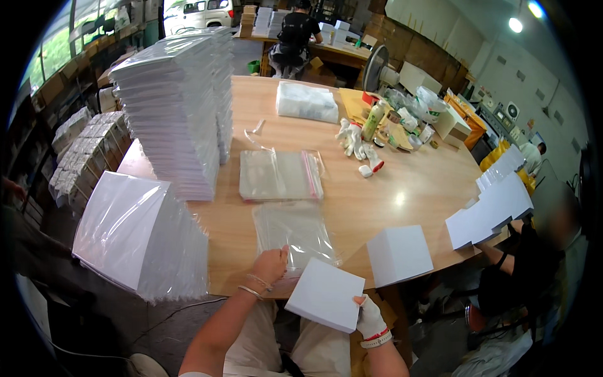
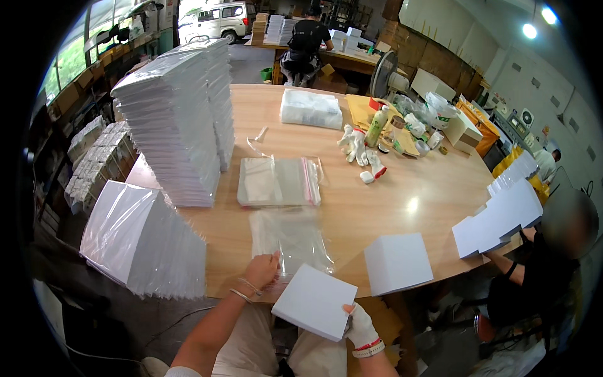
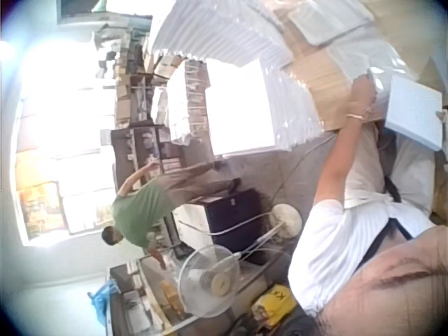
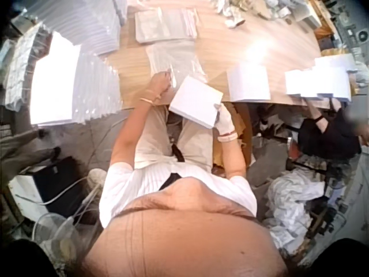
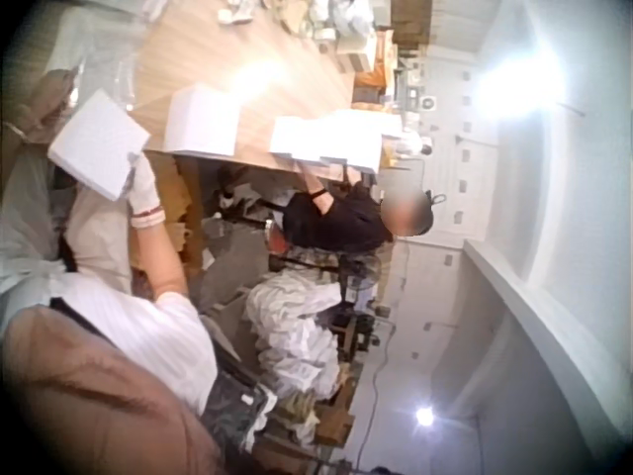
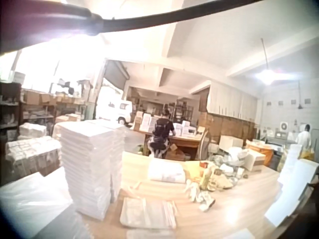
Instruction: The person sits on the floor and repeatedly places white paper sheets into clear plastic bags. They seal each bag and stack the completed packages on the table. The person also moves stacks of packaged items and handles loose paper sheets throughout the process.
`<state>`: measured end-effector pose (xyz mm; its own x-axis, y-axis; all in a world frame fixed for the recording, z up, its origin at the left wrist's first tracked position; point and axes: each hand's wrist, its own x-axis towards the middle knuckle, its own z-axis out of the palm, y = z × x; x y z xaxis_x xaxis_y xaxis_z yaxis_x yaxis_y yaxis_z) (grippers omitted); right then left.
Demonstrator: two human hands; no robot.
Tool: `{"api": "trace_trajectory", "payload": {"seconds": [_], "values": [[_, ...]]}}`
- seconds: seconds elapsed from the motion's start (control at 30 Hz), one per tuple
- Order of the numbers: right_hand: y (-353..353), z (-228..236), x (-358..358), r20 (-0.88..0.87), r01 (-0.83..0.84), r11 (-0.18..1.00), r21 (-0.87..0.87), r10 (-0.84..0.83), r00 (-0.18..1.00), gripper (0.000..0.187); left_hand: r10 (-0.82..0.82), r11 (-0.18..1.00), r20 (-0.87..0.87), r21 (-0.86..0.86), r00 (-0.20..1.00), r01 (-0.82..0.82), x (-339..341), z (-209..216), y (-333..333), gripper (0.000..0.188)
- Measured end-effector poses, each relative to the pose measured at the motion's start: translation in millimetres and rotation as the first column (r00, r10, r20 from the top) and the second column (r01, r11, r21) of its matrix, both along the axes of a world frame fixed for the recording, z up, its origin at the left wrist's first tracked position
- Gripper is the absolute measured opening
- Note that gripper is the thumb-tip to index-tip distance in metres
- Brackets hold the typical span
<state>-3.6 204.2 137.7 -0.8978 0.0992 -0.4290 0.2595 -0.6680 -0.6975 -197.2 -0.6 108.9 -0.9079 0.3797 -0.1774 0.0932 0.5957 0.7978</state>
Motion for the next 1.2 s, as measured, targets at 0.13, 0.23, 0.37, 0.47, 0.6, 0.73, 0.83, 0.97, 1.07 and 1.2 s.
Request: {"api": "trace_trajectory", "payload": {"seconds": [0.13, 0.23, 0.37, 0.47, 0.6, 0.73, 0.83, 0.97, 1.07, 1.2], "values": [[2.9, -24.8, -6.3, 0.083, 0.005, 1.000, -0.003, -0.005, 0.997, 0.038, -0.052, 0.998, -0.001, -0.024, 0.999, 0.052, -5.9, -4.4, -2.2, 0.058], [2.1, -27.4, -22.7, 0.138, 0.119, 0.992, -0.035, -0.114, 0.984, 0.038, -0.119, 0.987, -0.032, 0.105, 0.992, 0.121, -5.8, -5.3, -6.2, 0.055], [1.2, -26.2, -30.9, 0.060, 0.172, 0.985, -0.028, -0.170, 0.984, 0.038, -0.237, 0.856, 0.283, 0.514, 0.929, 0.061, -3.0, -11.3, -3.2, 0.046], [-1.7, -20.0, -26.6, 0.073, 0.179, 0.983, 0.045, -0.182, 0.981, 0.036, -0.232, 0.851, 0.543, 0.516, 0.807, -0.102, 13.2, 4.7, -4.1, 0.039], [-3.1, -25.5, -15.5, 0.085, 0.199, 0.969, 0.146, -0.213, 0.973, 0.033, -0.146, 0.875, 0.320, 0.483, 0.936, -0.028, 33.0, -19.3, -5.7, 0.034], [-21.4, -6.9, -4.6, 0.016, 0.245, 0.947, 0.207, -0.254, 0.967, 0.032, -0.013, 0.875, 0.102, 0.482, 0.995, -0.038, 55.4, -32.8, -6.5, 0.030], [-39.4, 3.3, 8.2, 0.001, 0.292, 0.935, 0.203, -0.299, 0.954, 0.030, 0.013, 0.909, 0.009, 0.417, 1.000, -0.015, 72.6, -22.1, -6.6, 0.028], [-51.6, 2.2, 25.9, 0.033, 0.267, 0.955, 0.128, -0.273, 0.961, 0.025, 0.068, 0.920, -0.013, 0.387, 0.998, -0.058, 91.3, -25.9, -7.1, 0.025], [-62.3, -9.4, 41.5, 0.093, 0.313, 0.950, 0.006, -0.312, 0.946, 0.022, -0.005, 0.935, 0.058, 0.355, 0.998, -0.016, 116.2, -20.2, -7.7, 0.020], [-72.2, -16.4, 59.7, 0.101, 0.337, 0.920, -0.201, -0.323, 0.941, 0.021, 0.045, 0.861, 0.054, 0.504, 0.998, -0.066, 151.2, -13.1, -7.4, 0.015]]}}
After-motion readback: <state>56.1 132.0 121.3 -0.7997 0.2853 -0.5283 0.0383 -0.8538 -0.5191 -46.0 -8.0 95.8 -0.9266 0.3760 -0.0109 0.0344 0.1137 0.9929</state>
